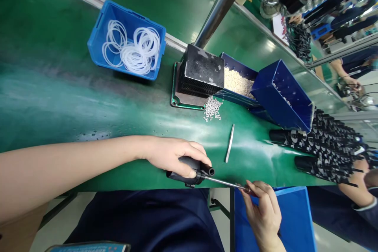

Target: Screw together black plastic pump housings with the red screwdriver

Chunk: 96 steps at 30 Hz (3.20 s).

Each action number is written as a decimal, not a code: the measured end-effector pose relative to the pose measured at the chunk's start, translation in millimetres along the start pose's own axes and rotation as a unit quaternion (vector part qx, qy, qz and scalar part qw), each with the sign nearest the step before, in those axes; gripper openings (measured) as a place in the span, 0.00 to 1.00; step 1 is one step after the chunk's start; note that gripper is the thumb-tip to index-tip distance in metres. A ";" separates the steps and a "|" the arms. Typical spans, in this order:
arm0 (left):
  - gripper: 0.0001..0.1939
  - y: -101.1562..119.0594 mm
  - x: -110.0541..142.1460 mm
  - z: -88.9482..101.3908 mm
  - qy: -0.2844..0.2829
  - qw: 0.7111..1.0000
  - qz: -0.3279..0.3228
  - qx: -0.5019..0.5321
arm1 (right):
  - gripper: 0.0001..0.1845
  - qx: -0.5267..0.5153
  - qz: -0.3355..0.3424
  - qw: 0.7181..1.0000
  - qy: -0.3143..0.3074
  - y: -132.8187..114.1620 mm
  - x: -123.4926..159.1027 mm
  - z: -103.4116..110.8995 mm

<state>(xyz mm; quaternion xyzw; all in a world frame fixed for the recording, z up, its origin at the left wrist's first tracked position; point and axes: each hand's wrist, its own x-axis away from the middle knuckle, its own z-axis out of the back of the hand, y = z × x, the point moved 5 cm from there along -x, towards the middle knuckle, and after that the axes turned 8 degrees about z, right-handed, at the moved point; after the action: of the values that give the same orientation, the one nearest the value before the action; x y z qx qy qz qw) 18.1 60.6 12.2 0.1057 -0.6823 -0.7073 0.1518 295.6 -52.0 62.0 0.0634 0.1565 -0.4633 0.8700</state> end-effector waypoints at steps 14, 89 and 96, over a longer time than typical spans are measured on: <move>0.24 1.1 -1.8 -0.3 -0.033 0.999 -0.028 -0.013 | 0.09 -0.100 0.000 0.979 -0.175 9.1 -3.6 -15.4; 0.24 -0.7 -1.9 -4.2 0.002 1.000 0.018 0.005 | 0.16 -0.070 0.053 0.991 -0.105 5.7 -23.0 0.0; 0.23 -0.4 -1.5 -3.0 0.012 1.000 0.015 0.011 | 0.17 -0.119 0.036 0.983 -0.133 7.4 -22.5 -5.8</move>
<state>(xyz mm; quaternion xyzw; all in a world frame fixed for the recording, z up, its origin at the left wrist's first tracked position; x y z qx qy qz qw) 20.5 58.3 11.6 0.1057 -0.6898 -0.6958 0.1697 288.8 -28.7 63.7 -0.0974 0.0916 -0.4140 0.9004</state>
